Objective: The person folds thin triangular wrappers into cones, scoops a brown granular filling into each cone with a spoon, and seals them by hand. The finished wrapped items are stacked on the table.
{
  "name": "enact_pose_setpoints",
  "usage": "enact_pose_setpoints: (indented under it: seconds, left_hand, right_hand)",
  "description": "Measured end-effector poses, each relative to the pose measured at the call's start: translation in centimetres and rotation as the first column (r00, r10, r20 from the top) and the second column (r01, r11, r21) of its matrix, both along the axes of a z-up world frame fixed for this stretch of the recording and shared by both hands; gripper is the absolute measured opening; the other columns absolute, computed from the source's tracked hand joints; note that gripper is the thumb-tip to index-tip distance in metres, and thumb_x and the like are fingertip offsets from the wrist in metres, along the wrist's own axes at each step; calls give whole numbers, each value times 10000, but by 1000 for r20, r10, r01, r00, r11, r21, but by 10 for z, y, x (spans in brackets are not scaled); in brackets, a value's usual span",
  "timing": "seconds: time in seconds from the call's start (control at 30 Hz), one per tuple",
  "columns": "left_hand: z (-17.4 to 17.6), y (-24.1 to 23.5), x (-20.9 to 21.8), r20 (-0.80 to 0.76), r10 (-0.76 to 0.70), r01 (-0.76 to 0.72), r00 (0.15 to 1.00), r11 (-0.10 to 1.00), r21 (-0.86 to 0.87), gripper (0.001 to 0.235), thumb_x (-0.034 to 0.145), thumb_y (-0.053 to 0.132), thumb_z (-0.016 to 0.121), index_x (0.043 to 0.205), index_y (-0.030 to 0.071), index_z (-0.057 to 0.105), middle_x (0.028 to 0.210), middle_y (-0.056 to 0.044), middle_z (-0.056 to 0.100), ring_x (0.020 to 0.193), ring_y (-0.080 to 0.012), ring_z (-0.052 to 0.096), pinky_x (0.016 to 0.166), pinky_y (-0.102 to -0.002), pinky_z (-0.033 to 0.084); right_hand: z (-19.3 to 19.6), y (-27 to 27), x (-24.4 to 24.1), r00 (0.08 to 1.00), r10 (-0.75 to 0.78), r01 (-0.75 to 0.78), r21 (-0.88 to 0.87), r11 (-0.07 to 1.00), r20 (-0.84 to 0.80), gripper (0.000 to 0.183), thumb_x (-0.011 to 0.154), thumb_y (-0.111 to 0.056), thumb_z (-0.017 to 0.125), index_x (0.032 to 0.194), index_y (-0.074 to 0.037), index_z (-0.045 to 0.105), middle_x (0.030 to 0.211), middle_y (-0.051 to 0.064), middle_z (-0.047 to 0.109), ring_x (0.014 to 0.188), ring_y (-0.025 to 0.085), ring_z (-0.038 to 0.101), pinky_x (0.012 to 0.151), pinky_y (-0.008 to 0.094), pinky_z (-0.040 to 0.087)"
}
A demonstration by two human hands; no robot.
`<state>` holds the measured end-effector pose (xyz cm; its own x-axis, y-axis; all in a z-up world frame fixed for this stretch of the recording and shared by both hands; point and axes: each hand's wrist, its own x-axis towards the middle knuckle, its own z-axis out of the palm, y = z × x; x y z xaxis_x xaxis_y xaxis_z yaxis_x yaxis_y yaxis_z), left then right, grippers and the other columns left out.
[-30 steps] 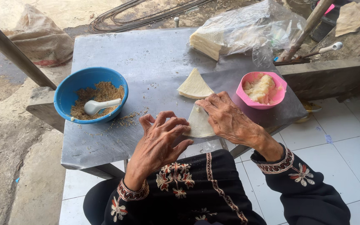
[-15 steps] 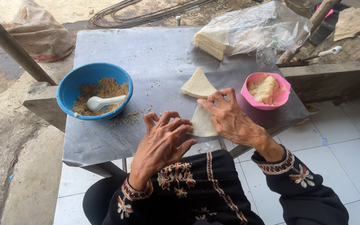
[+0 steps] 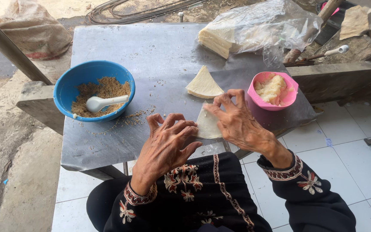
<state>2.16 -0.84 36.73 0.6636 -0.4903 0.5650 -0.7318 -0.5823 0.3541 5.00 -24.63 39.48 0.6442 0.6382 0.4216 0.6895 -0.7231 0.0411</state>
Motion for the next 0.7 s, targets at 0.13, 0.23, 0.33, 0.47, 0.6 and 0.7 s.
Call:
enact_pose_setpoints:
  seconds: [0.13,0.23,0.33,0.47,0.6,0.7]
  left_hand:
    - [-1,2,-6,-3,-14,14,1000,1000,-6,337,884,396,726,1076,122,760,1154,6,712,1170,-201,546,1013,-466,296]
    - [-3,4,-9,36,-3,4,999,1000,-9,292,897,363,715,1057,124,761,1186,9,704,1185,-206,537,1005,-479,285]
    - [-7,5,-12,32,-4,5,999,1000,-25,270,917,349,711,1064,127,757,1224,2,681,1224,-231,516,1032,-455,306]
    - [-7,4,-12,13,34,-34,999,999,-10,273,877,365,738,1020,134,766,1161,18,678,1186,-225,523,968,-493,279]
    - [-5,3,-13,36,45,-42,998,997,-66,323,896,386,730,1093,131,743,1190,1,658,1229,-247,497,1009,-473,303]
    - [-6,4,-15,64,56,-55,996,998,-16,281,875,395,734,1019,154,752,1142,20,674,1186,-221,516,966,-499,276]
  right_hand:
    - [-4,3,-12,998,-4,7,-41,999,60,395,811,-45,683,1204,-76,713,1182,66,541,1163,337,376,942,492,346]
    - [-1,-5,-26,986,-50,71,-125,990,158,395,785,-69,709,1176,-118,735,1169,31,563,1164,322,384,937,531,318]
    - [0,-11,-38,985,-60,80,-120,990,163,361,793,-101,736,1153,-129,740,1185,27,572,1182,320,398,959,544,313]
    - [0,-13,-44,970,-44,76,-130,989,238,327,792,-97,752,1117,-129,745,1209,10,594,1171,306,422,927,544,297]
    - [3,-17,-50,961,-53,97,-151,984,273,348,794,-74,759,1140,-92,735,1215,17,610,1176,307,440,931,542,284]
    - [12,-21,-52,988,-30,40,-63,997,152,347,690,-81,747,1032,-137,727,1145,-12,612,1130,311,443,958,581,286]
